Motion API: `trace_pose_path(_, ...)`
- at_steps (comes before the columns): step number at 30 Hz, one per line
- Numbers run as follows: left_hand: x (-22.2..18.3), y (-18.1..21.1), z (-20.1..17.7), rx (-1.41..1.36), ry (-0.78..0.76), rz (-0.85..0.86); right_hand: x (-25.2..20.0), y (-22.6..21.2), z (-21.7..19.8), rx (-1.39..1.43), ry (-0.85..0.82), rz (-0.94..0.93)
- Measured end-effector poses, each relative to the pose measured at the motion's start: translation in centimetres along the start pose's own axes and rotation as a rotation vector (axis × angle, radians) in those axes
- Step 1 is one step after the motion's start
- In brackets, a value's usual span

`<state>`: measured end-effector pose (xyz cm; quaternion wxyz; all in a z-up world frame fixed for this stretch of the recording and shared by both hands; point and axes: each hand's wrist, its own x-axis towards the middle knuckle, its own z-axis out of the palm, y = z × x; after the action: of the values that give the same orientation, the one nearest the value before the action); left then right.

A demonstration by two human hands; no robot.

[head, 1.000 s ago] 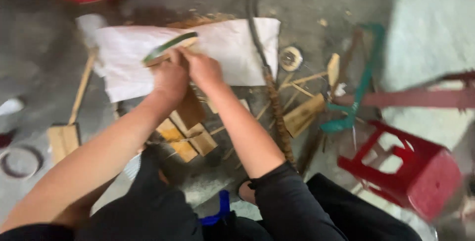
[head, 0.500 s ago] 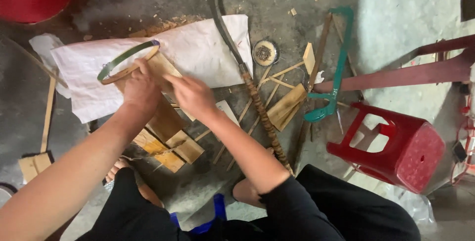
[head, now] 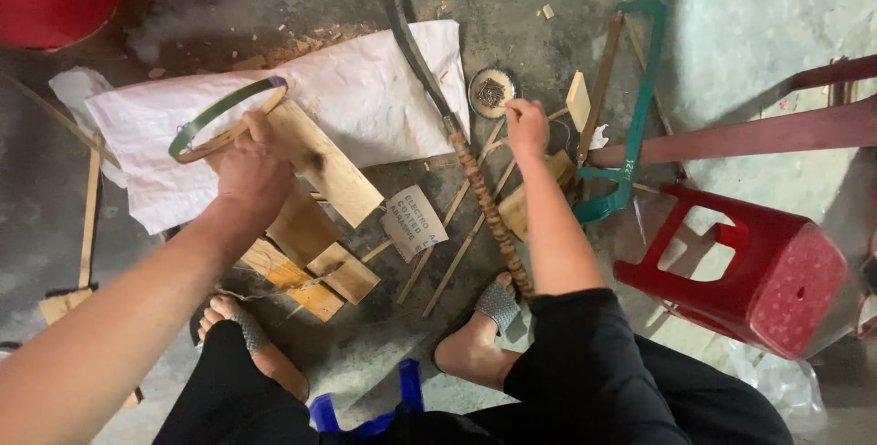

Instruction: Sanding and assembling wooden components into a circular frame using a hammer and tape.

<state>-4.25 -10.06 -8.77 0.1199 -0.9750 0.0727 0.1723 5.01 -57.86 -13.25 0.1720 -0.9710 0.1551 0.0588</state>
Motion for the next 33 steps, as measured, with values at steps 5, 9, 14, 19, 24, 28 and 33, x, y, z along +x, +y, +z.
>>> trace_pose_path(5,0.0,-0.8,-1.3,-0.131,-0.136,-0.023,1.5,-0.8,1.7,-0.048,0.013,-0.024)
trace_pose_path(9,0.3,-1.7,-1.1,-0.244,-0.217,-0.046,2.5,-0.6,3.5,-0.027,-0.022,-0.018)
trace_pose_path(14,0.3,-1.8,-2.5,-0.287,-0.242,-0.061,1.8,-2.5,2.3,-0.050,-0.055,-0.008)
trace_pose_path(19,-0.4,-1.6,-4.5,-0.262,-0.240,-0.077,1.9,-2.8,2.3,-0.108,-0.074,-0.039)
trace_pose_path(24,-0.6,-1.8,-5.2,-0.257,-0.238,-0.045,2.5,-1.8,2.4,-0.037,-0.068,-0.002)
trace_pose_path(28,-0.7,-1.5,-5.6,-0.287,-0.236,-0.073,1.8,-1.9,0.9,0.049,-0.063,0.022)
trace_pose_path(33,-0.5,-1.3,-5.1,-0.317,-0.237,-0.105,1.6,-2.6,1.2,-0.080,-0.064,-0.078)
